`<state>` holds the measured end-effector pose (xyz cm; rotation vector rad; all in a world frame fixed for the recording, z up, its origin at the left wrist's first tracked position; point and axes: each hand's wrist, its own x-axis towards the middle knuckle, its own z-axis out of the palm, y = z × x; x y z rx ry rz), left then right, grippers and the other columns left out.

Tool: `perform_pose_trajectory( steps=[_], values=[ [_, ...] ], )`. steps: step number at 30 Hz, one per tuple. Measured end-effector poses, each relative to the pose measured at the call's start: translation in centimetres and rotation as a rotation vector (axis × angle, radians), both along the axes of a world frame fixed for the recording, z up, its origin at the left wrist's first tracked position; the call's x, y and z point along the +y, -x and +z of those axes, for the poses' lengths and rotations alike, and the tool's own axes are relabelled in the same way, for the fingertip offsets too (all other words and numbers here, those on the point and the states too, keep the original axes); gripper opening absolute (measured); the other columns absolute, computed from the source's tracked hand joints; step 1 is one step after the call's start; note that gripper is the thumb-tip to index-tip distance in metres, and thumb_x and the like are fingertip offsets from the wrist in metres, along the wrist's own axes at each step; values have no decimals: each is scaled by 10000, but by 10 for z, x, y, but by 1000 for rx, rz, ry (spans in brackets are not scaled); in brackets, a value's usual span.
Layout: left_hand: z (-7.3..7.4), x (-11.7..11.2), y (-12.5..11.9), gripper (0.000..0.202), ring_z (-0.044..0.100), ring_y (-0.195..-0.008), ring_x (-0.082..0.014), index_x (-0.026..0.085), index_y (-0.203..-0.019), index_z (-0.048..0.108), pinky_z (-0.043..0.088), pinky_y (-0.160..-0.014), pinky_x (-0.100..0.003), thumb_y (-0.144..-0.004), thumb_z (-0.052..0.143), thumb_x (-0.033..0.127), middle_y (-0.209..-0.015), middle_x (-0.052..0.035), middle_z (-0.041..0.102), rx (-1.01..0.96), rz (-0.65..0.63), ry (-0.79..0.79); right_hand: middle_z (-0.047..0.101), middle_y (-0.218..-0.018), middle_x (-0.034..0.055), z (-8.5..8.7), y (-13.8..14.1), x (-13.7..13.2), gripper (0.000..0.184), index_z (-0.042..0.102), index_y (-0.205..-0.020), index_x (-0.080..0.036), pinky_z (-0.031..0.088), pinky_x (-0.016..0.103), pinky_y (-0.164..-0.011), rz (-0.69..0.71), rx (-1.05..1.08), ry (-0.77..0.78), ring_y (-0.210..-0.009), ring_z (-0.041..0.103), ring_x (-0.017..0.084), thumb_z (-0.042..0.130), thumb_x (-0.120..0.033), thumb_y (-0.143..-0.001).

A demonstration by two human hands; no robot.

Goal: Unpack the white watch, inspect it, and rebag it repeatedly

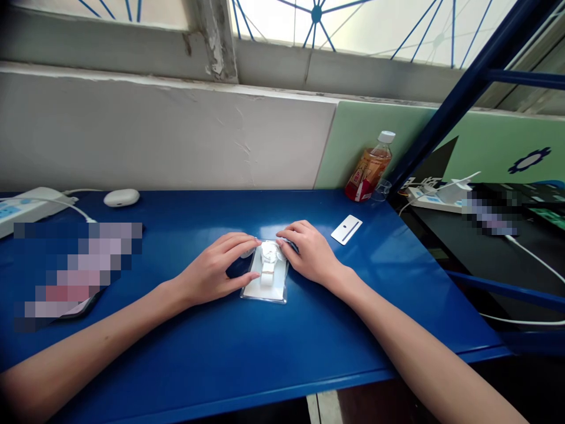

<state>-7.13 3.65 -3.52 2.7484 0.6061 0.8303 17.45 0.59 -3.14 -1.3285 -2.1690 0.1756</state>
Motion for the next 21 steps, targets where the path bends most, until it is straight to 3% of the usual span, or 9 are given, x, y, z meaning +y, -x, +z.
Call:
perform_pose_trajectory(
  steps=[4, 8, 10, 21],
  values=[
    [-1, 1, 1, 613, 527, -1287, -329, 142, -1379, 498, 449, -1068, -489, -897, 645, 490, -1377, -181, 568, 62, 13, 13, 679, -1195, 164, 14, -4, -5, 426, 664, -1215, -141, 508, 472, -972, 135, -121, 28, -1139, 601, 305, 571, -451, -938],
    [-1, 2, 0, 925, 462, -1343, -394, 100, -1440, 432, 400, -1102, -537, -771, 686, 686, -1429, -228, 509, 158, 2, 38, 598, -1360, 195, 20, -5, -8, 896, 536, -1383, -128, 440, 545, -1068, 248, -216, 86, -1291, 517, 375, 693, -714, -723],
    [-1, 2, 0, 980, 474, -1319, -411, 103, -1434, 441, 413, -1083, -551, -726, 689, 734, -1404, -229, 520, 174, 31, 44, 551, -1420, 210, 19, -6, -8, 1019, 476, -1437, -114, 417, 552, -1094, 266, -234, 111, -1345, 472, 387, 698, -755, -676],
    [1, 1, -2, 975, 405, -1368, -438, 68, -1393, 483, 386, -1098, -582, -718, 676, 746, -1412, -260, 502, 249, 94, 97, 458, -1513, 222, 18, -4, -7, 973, 488, -1429, -104, 352, 580, -1149, 219, -210, 223, -1462, 315, 396, 750, -673, -684]
  ],
)
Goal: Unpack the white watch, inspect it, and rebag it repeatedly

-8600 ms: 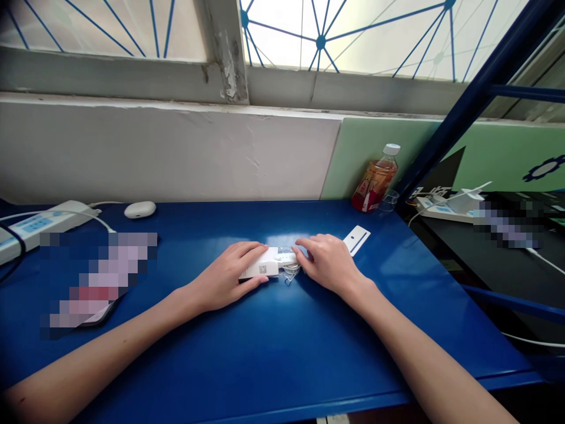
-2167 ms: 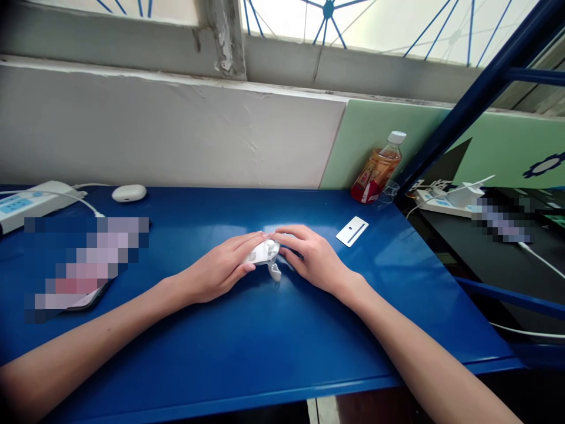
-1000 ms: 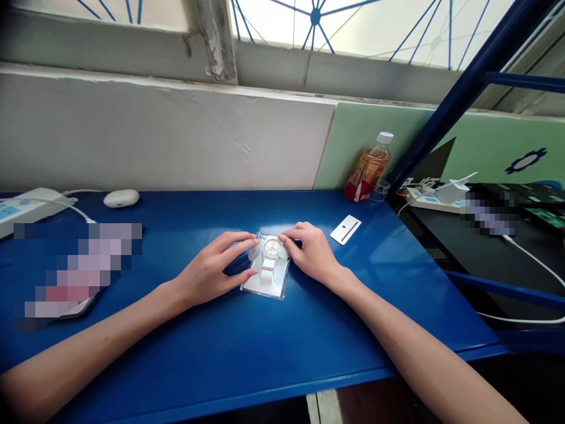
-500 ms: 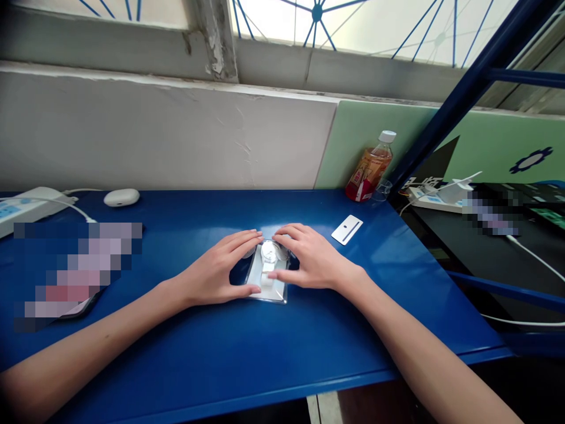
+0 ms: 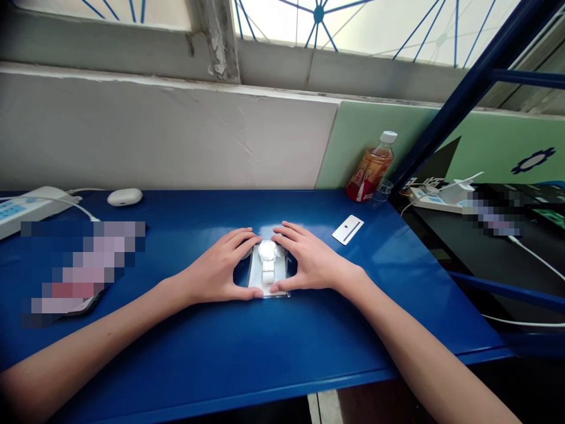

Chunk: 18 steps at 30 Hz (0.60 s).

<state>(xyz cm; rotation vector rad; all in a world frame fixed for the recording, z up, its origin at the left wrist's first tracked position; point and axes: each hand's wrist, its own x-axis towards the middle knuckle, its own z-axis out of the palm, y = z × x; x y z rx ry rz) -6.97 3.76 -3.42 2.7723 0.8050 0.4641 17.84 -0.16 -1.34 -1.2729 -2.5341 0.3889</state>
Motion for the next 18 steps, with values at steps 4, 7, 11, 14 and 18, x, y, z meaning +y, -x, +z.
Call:
perform_pose_trajectory(
  steps=[4, 7, 11, 14, 18],
  values=[
    [1, -1, -1, 972, 393, -1384, -436, 60, -1379, 499, 362, -1121, -576, -714, 676, 746, -1412, -255, 514, 13, 16, -5, 483, -1496, 216, -1, 1, 2, 947, 517, -1390, -92, 353, 536, -1165, 2, 50, 47, -1469, 310, 373, 778, -650, -670],
    [2, -2, -1, 950, 398, -1383, -434, 86, -1376, 507, 364, -1119, -579, -717, 670, 750, -1412, -237, 523, 8, 24, 1, 510, -1474, 208, -3, 0, 4, 916, 537, -1366, -107, 368, 534, -1156, 14, 80, 51, -1457, 333, 372, 790, -637, -664],
    [1, -2, -1, 956, 392, -1388, -431, 88, -1384, 500, 362, -1121, -575, -725, 659, 762, -1417, -232, 522, 6, 42, 15, 546, -1439, 194, -3, -1, 6, 885, 536, -1373, -132, 389, 552, -1135, 34, 65, 25, -1436, 366, 383, 789, -619, -679],
    [0, -2, -1, 960, 386, -1393, -424, 75, -1376, 504, 350, -1132, -566, -727, 654, 766, -1410, -233, 530, 6, 42, 1, 536, -1449, 197, -3, -2, 8, 886, 539, -1375, -132, 390, 556, -1134, 48, 53, 12, -1443, 353, 389, 784, -628, -682],
    [0, -2, -1, 932, 401, -1385, -412, 101, -1370, 505, 351, -1134, -559, -726, 663, 755, -1407, -215, 538, -10, 37, -1, 514, -1475, 194, -6, -1, 9, 897, 538, -1385, -137, 384, 559, -1140, 59, 63, -5, -1463, 318, 387, 769, -653, -688]
  ],
)
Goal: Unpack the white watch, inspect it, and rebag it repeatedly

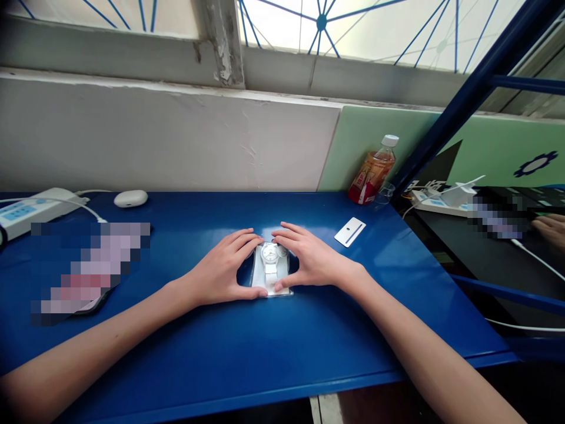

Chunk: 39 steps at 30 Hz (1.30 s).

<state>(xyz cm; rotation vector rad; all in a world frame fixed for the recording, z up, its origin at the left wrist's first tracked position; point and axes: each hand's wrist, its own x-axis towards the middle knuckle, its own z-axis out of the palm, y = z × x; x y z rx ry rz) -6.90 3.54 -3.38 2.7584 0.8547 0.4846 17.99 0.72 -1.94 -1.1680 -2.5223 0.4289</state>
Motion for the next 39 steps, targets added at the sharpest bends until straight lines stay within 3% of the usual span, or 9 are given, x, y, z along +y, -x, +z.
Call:
perform_pose_trajectory(
  steps=[6, 11, 20, 27, 31, 39],
  values=[
    [0, -1, 0, 950, 418, -1372, -417, 95, -1389, 492, 366, -1121, -564, -727, 666, 755, -1412, -224, 532, 3, 26, 30, 447, -1521, 224, -3, -9, -7, 980, 389, -1507, -110, 375, 566, -1146, -32, -28, -19, -1454, 342, 385, 711, -652, -757],
    [2, 1, 3, 1051, 355, -1418, -415, 66, -1433, 449, 341, -1140, -555, -720, 612, 823, -1468, -242, 474, 71, 31, 52, 426, -1532, 237, 5, -17, -10, 1102, 376, -1513, -81, 360, 567, -1157, -9, -89, -20, -1467, 309, 397, 728, -716, -684],
    [5, 5, 9, 1163, 204, -1496, -382, 58, -1557, 239, 256, -1190, -508, -758, 531, 851, -1593, -213, 298, 185, -16, 119, 351, -1576, 216, 8, -14, -13, 1103, 362, -1522, -53, 306, 546, -1193, -37, -135, 79, -1504, 203, 385, 700, -720, -710],
    [4, 5, 7, 1130, 241, -1483, -390, 103, -1555, 264, 276, -1173, -524, -748, 568, 833, -1578, -211, 331, 131, -3, 128, 325, -1593, 206, 4, -14, -12, 1150, 290, -1559, -100, 313, 561, -1184, -46, -87, 113, -1504, 202, 387, 705, -733, -693],
    [4, 5, 7, 1151, 262, -1477, -389, 102, -1554, 254, 284, -1171, -518, -728, 606, 822, -1578, -221, 325, 106, 2, 134, 259, -1611, 236, 0, -17, -11, 1204, 229, -1570, -69, 303, 571, -1185, -57, -110, 100, -1511, 170, 391, 687, -754, -692],
    [4, 5, 7, 1073, 288, -1466, -385, 96, -1511, 343, 285, -1174, -513, -748, 615, 798, -1539, -215, 398, 82, -18, 119, 313, -1591, 243, 1, -17, -12, 1156, 278, -1559, -88, 322, 587, -1170, -65, -108, 90, -1497, 211, 409, 695, -739, -699]
  ],
)
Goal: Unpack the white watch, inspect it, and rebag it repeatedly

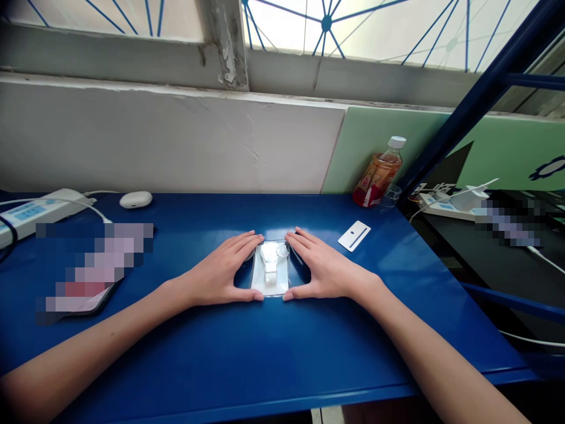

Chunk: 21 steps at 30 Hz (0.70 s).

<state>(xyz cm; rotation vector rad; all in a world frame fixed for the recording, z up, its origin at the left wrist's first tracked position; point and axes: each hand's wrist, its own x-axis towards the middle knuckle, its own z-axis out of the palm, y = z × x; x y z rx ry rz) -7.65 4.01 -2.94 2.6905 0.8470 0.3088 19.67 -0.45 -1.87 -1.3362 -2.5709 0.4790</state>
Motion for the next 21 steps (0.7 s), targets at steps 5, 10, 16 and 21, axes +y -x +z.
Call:
perform_pose_trajectory(
  steps=[5, 10, 16, 21],
  values=[
    [-1, 0, 0, 1055, 291, -1465, -382, 128, -1520, 335, 286, -1173, -517, -750, 620, 790, -1545, -195, 398, -3, 0, -8, 227, -1625, 233, 0, 1, 0, 1162, 248, -1569, -106, 298, 584, -1180, 0, 15, -53, -1504, 194, 403, 701, -730, -700],
    [-1, 0, 0, 1062, 284, -1469, -376, 116, -1520, 329, 279, -1176, -515, -754, 607, 798, -1546, -199, 395, 4, -4, -13, 229, -1624, 238, -1, -1, 0, 1138, 282, -1555, -100, 302, 576, -1179, -1, -9, -33, -1504, 195, 399, 697, -731, -704],
    [0, -1, 0, 1120, 274, -1472, -389, 62, -1529, 290, 278, -1173, -510, -753, 589, 812, -1565, -245, 337, 33, 29, 4, 262, -1613, 239, 1, -4, 1, 1074, 348, -1530, -125, 322, 595, -1162, -16, 10, -38, -1494, 224, 411, 719, -702, -703],
    [-1, -1, 0, 1074, 284, -1466, -398, 104, -1534, 301, 293, -1162, -531, -768, 578, 803, -1561, -226, 356, 12, 20, -2, 292, -1610, 209, 1, -7, 2, 1008, 380, -1518, -169, 329, 598, -1159, -27, 30, -48, -1491, 231, 416, 736, -663, -715]
  ],
)
